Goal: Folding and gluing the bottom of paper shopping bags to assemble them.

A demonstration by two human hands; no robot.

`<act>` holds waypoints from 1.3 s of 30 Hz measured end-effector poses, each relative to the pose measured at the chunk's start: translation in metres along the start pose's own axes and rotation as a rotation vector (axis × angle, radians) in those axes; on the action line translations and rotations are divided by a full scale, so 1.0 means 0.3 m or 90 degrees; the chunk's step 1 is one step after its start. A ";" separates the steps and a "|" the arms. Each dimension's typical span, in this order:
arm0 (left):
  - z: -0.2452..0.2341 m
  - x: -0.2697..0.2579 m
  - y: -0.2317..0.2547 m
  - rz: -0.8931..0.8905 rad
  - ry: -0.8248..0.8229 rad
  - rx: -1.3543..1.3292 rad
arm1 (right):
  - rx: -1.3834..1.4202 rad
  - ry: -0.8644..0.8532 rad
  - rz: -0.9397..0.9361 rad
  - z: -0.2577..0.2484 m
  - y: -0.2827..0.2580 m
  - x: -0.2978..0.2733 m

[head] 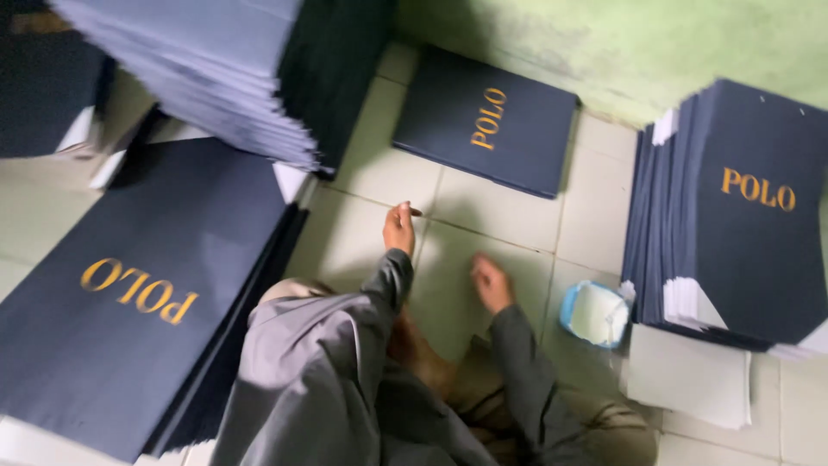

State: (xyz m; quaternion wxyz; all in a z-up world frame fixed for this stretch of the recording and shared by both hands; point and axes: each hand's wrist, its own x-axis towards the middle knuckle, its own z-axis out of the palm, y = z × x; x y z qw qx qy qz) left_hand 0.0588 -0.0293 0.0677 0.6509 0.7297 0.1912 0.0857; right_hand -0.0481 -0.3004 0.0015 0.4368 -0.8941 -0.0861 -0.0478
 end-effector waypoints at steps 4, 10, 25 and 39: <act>0.147 0.194 -0.119 0.150 -0.056 0.100 | -0.094 0.137 0.222 -0.260 0.192 0.226; 0.268 0.509 -0.215 0.351 0.087 0.346 | -0.158 0.284 0.378 -0.430 0.586 0.548; 0.134 0.522 -0.167 0.209 -0.196 0.298 | 0.298 0.405 0.065 -0.702 -0.382 0.668; -0.346 0.008 -0.053 -0.145 -0.323 -0.037 | -0.326 0.155 -0.161 -0.466 -0.495 -0.188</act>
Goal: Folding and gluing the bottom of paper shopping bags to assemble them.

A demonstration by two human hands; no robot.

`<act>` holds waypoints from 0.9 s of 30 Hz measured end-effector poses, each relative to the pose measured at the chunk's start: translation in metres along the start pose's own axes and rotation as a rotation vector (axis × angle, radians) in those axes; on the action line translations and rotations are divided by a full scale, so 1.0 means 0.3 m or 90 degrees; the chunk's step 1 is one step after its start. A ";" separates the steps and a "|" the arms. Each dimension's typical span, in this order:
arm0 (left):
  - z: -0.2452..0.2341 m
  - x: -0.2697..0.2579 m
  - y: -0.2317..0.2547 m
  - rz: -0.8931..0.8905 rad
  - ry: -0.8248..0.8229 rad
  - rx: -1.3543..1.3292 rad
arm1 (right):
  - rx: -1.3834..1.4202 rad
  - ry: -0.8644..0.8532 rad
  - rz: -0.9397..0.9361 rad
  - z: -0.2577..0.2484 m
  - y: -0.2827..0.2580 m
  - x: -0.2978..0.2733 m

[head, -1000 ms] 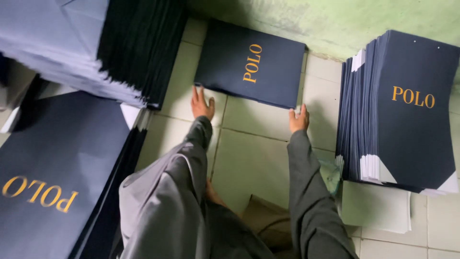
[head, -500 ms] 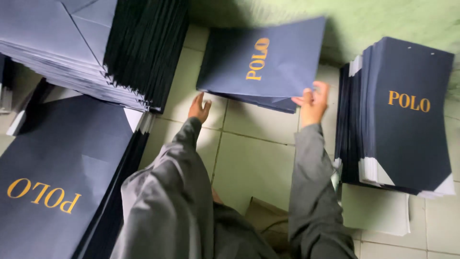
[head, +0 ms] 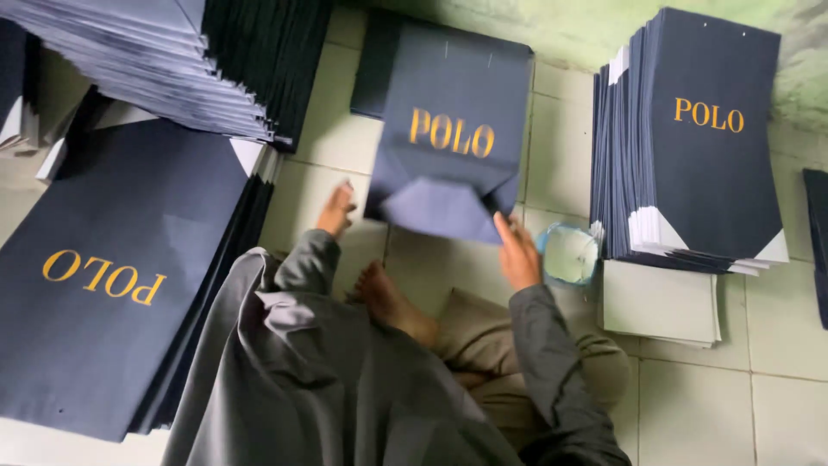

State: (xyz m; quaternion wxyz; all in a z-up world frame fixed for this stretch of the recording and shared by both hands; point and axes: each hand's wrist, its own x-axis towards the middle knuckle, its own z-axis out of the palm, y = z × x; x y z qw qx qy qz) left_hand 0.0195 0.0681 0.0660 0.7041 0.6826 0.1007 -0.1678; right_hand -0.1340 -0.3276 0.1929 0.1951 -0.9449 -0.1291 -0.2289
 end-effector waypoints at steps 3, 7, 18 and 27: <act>0.085 0.152 -0.333 0.216 0.119 0.459 | 0.132 -0.205 0.210 0.190 0.109 -0.178; 0.188 0.166 -0.295 0.247 0.088 0.580 | 0.152 -0.179 0.217 0.363 0.224 -0.249; 0.456 -0.072 -0.095 0.104 0.124 0.887 | -0.083 -0.327 0.251 0.452 0.081 -0.121; 0.371 -0.020 -0.125 0.066 0.031 0.749 | -0.229 -0.471 0.412 0.430 0.084 0.220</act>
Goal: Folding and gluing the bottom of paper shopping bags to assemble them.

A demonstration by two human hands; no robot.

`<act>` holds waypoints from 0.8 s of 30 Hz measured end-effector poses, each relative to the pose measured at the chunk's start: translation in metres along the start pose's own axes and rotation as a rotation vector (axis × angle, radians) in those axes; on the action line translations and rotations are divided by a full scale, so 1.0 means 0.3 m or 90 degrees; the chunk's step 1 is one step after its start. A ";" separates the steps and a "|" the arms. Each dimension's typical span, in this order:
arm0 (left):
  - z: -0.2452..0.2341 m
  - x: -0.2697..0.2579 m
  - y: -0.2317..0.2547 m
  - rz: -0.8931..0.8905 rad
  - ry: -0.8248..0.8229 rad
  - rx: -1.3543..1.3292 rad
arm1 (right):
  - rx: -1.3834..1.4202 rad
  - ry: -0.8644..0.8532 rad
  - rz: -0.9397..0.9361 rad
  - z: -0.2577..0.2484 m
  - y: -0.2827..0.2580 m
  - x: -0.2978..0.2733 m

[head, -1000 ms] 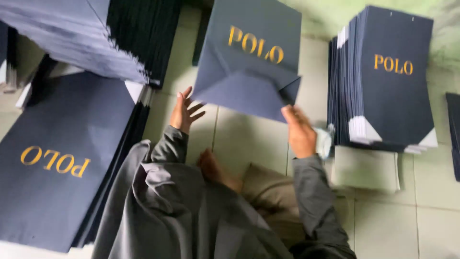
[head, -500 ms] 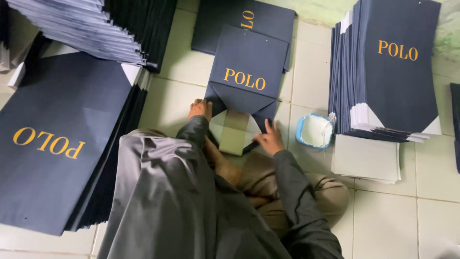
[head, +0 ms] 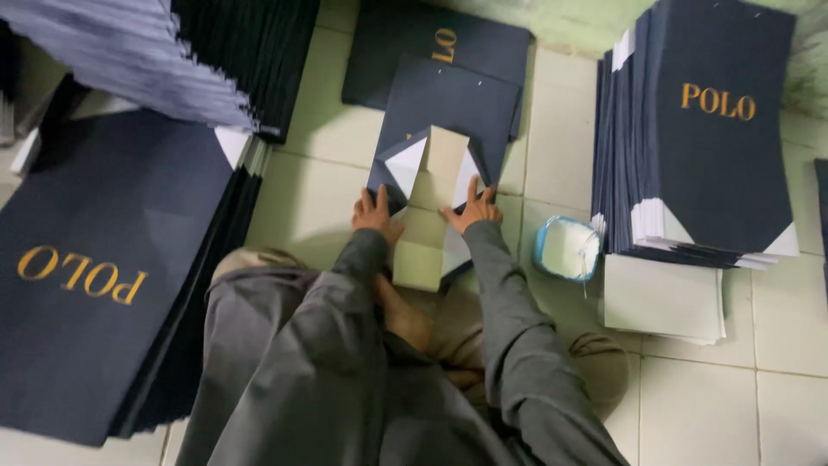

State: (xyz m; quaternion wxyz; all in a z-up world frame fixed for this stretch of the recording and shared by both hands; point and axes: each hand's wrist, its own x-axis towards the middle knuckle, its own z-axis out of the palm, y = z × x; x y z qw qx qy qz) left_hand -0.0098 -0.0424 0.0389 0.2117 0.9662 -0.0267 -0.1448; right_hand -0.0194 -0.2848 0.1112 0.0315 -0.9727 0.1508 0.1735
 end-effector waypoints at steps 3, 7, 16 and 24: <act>0.041 0.085 -0.130 0.097 0.089 -0.307 | 0.003 0.015 -0.027 -0.162 -0.024 -0.104; -0.054 0.062 -0.223 0.063 -0.035 -0.431 | 0.100 -0.015 -0.004 -0.002 0.108 0.092; -0.120 -0.076 -0.242 -0.024 0.089 -0.430 | 1.084 0.007 -0.175 -0.006 0.505 -0.078; -0.094 -0.141 -0.219 0.066 0.186 -0.405 | 0.189 0.538 -0.114 -0.066 1.092 -0.403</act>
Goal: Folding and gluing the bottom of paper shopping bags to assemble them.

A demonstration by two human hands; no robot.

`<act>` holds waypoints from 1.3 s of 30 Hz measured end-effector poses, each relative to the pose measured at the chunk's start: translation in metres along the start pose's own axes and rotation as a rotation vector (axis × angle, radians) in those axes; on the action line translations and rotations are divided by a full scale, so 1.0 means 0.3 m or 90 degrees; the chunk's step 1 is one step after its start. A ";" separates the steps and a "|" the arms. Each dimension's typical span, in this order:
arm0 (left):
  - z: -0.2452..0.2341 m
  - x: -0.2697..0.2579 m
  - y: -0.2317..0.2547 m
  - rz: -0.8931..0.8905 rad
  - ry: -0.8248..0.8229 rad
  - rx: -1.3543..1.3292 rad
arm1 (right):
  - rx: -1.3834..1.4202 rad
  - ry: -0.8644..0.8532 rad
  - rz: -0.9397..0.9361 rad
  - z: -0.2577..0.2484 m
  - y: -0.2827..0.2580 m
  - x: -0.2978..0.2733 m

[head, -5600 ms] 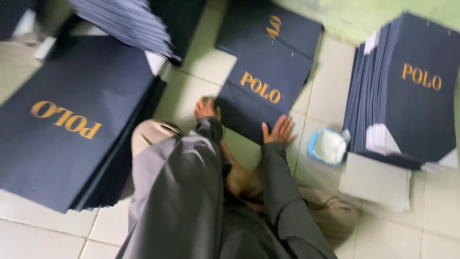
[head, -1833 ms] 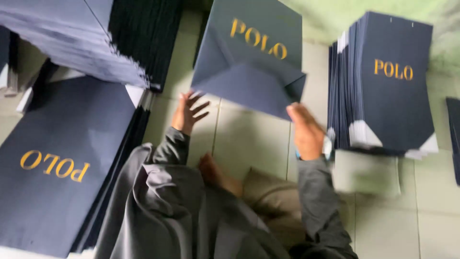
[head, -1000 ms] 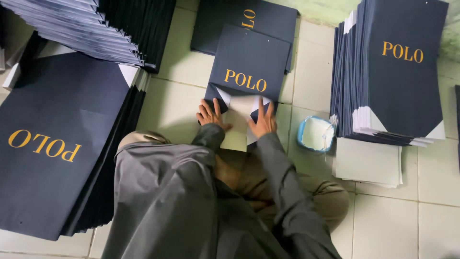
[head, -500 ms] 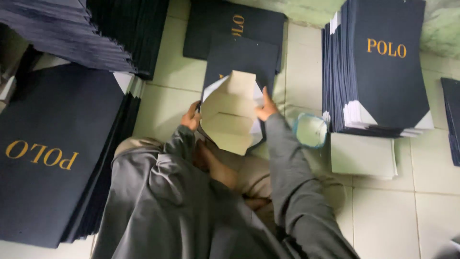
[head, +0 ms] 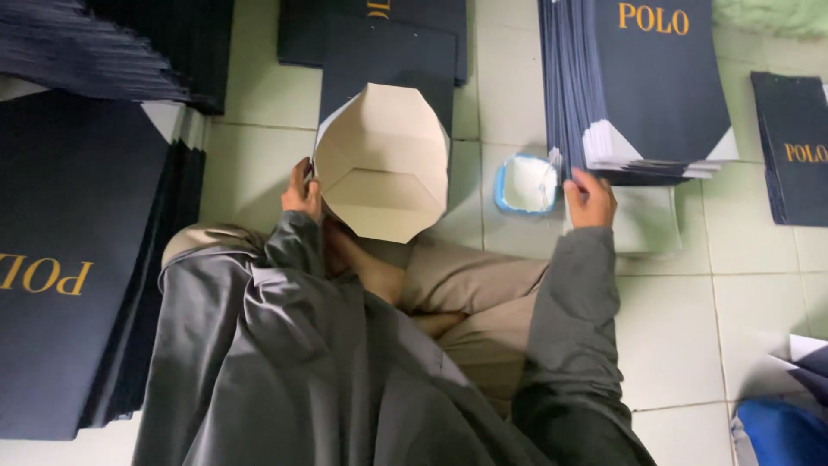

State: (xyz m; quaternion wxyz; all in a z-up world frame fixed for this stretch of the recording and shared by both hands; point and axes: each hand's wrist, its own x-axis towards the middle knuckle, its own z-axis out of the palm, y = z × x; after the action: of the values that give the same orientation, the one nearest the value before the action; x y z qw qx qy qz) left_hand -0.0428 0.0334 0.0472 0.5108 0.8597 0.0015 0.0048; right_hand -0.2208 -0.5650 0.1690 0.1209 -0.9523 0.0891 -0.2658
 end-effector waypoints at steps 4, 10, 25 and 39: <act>0.017 -0.007 -0.014 0.030 0.017 -0.006 | -0.016 -0.227 0.197 0.059 0.154 -0.219; 0.026 0.008 -0.052 0.033 0.024 -0.003 | 0.263 -0.406 0.355 0.029 -0.062 -0.193; -0.008 -0.027 0.049 -0.032 -0.008 -0.098 | 0.128 -0.003 0.050 0.161 -0.065 -0.132; 0.001 -0.023 0.038 -0.060 -0.009 -0.064 | 0.087 0.081 0.391 0.054 0.068 -0.190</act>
State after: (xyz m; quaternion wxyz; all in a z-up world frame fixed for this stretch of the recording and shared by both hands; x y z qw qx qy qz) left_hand -0.0497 0.0276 0.0569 0.5532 0.8318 0.0378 -0.0254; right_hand -0.2624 -0.5681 0.1223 0.2530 -0.8521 0.3614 -0.2815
